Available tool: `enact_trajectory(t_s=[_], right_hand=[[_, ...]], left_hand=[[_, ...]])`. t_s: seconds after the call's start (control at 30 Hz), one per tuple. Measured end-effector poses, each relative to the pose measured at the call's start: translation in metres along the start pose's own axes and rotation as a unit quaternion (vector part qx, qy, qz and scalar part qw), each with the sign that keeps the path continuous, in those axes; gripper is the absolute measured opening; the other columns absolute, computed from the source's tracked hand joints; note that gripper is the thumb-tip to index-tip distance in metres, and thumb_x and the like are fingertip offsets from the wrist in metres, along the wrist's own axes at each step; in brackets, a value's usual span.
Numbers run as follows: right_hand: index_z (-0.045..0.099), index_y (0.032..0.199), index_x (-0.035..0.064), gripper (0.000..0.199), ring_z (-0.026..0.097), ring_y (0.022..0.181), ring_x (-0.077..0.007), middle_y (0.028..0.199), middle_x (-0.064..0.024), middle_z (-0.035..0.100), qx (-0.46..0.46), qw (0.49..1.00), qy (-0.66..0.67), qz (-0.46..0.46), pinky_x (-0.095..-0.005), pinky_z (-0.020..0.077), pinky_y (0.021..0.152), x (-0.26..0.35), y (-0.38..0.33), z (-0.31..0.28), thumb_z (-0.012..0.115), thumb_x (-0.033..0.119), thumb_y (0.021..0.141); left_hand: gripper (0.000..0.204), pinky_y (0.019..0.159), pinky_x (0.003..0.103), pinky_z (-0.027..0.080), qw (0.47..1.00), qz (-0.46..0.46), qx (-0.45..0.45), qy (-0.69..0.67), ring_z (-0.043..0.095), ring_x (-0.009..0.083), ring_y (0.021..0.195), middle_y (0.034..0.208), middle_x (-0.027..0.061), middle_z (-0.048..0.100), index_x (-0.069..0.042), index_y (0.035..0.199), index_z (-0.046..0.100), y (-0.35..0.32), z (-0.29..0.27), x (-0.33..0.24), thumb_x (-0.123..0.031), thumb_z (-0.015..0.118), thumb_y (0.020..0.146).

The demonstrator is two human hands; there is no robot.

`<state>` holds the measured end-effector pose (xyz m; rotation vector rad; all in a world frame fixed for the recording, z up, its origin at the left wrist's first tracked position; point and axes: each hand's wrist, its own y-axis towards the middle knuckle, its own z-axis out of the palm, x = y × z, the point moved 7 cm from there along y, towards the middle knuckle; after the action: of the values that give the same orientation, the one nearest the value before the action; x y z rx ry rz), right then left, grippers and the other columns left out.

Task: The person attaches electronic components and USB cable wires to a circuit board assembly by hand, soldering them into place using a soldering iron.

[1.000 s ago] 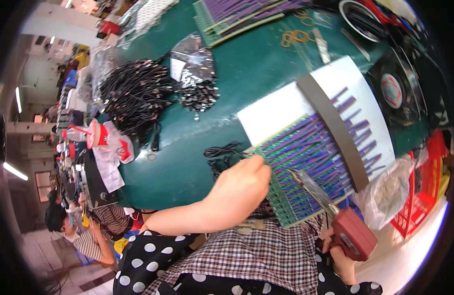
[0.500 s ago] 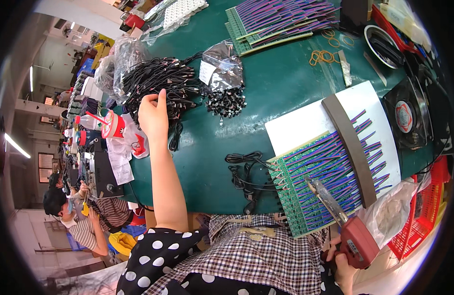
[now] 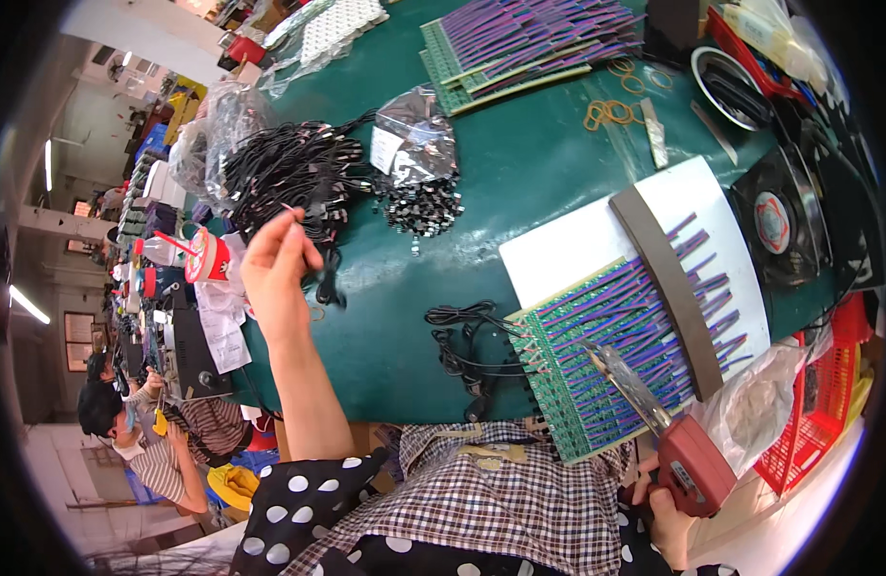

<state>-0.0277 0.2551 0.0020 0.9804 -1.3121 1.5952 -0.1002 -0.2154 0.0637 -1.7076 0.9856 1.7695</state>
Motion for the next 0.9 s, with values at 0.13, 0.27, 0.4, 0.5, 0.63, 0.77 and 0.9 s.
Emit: enact_trajectory(t_s=[0.13, 0.27, 0.4, 0.5, 0.63, 0.77, 0.9], right_hand=[[0.041, 0.120, -0.0049, 0.066, 0.051, 0.055, -0.0156, 0.095, -0.0148, 0.055, 0.008, 1.000, 0.024, 0.017, -0.0258, 0.0406, 0.048, -0.006, 0.001, -0.001, 0.073, 0.035, 0.078], [0.047, 0.112, -0.0053, 0.052, 0.056, 0.060, -0.0168, 0.094, -0.0132, 0.058, 0.029, 0.998, 0.040, 0.041, -0.0275, 0.0457, 0.055, 0.004, 0.006, 0.018, 0.071, 0.020, 0.074], [0.049, 0.110, -0.0036, 0.045, 0.060, 0.080, -0.0176, 0.096, -0.0106, 0.057, 0.070, 0.995, 0.025, 0.072, -0.0282, 0.0496, 0.069, 0.018, 0.024, 0.048, 0.070, 0.002, 0.071], [0.046, 0.119, -0.0020, 0.043, 0.061, 0.100, -0.0175, 0.106, -0.0095, 0.057, 0.108, 0.994, 0.027, 0.006, -0.0315, 0.0516, 0.086, 0.023, 0.028, 0.065, 0.063, -0.007, 0.080], [0.045, 0.119, -0.0021, 0.043, 0.061, 0.097, -0.0178, 0.106, -0.0101, 0.055, 0.110, 0.993, 0.050, 0.011, -0.0311, 0.0521, 0.084, 0.018, 0.028, 0.066, 0.062, -0.009, 0.080], [0.045, 0.118, -0.0011, 0.041, 0.059, 0.095, -0.0161, 0.107, -0.0094, 0.052, 0.129, 0.991, 0.024, 0.010, -0.0303, 0.0513, 0.082, 0.018, 0.029, 0.066, 0.060, -0.011, 0.081], [0.046, 0.116, -0.0010, 0.038, 0.058, 0.093, -0.0139, 0.104, -0.0082, 0.053, 0.132, 0.991, 0.026, 0.016, -0.0282, 0.0502, 0.082, 0.017, 0.026, 0.067, 0.060, -0.010, 0.082]], left_hand=[[0.010, 0.054, 0.019, 0.040, 0.973, -0.123, 0.192, 0.032, 0.050, 0.0053, 0.058, 0.077, 0.0009, 0.060, 0.002, 0.094, 0.063, -0.065, 0.072, 0.003, -0.006, 0.059, 0.088], [0.012, 0.058, 0.018, 0.043, 0.900, -0.226, 0.373, 0.018, 0.056, 0.0052, 0.066, 0.078, 0.0020, 0.062, 0.002, 0.097, 0.061, -0.138, 0.119, 0.001, -0.006, 0.056, 0.089], [0.011, 0.062, 0.019, 0.046, 0.819, -0.293, 0.494, -0.005, 0.060, 0.0076, 0.069, 0.078, 0.0062, 0.065, 0.005, 0.095, 0.061, -0.178, 0.158, -0.002, -0.002, 0.057, 0.088], [0.011, 0.064, 0.020, 0.048, 0.788, -0.288, 0.543, -0.006, 0.062, 0.0087, 0.072, 0.078, 0.0074, 0.065, 0.006, 0.095, 0.060, -0.194, 0.172, -0.003, -0.003, 0.058, 0.088], [0.010, 0.068, 0.023, 0.051, 0.769, -0.287, 0.571, 0.000, 0.063, 0.0099, 0.074, 0.078, 0.0083, 0.066, 0.006, 0.092, 0.060, -0.203, 0.180, -0.001, -0.003, 0.058, 0.088], [0.009, 0.066, 0.023, 0.052, 0.777, -0.291, 0.558, 0.012, 0.064, 0.0100, 0.072, 0.077, 0.0080, 0.066, 0.006, 0.090, 0.061, -0.205, 0.181, 0.001, -0.003, 0.059, 0.087], [0.008, 0.065, 0.023, 0.052, 0.798, -0.238, 0.552, 0.047, 0.064, 0.0099, 0.071, 0.075, 0.0083, 0.067, 0.006, 0.087, 0.062, -0.203, 0.182, -0.002, -0.002, 0.060, 0.085]])
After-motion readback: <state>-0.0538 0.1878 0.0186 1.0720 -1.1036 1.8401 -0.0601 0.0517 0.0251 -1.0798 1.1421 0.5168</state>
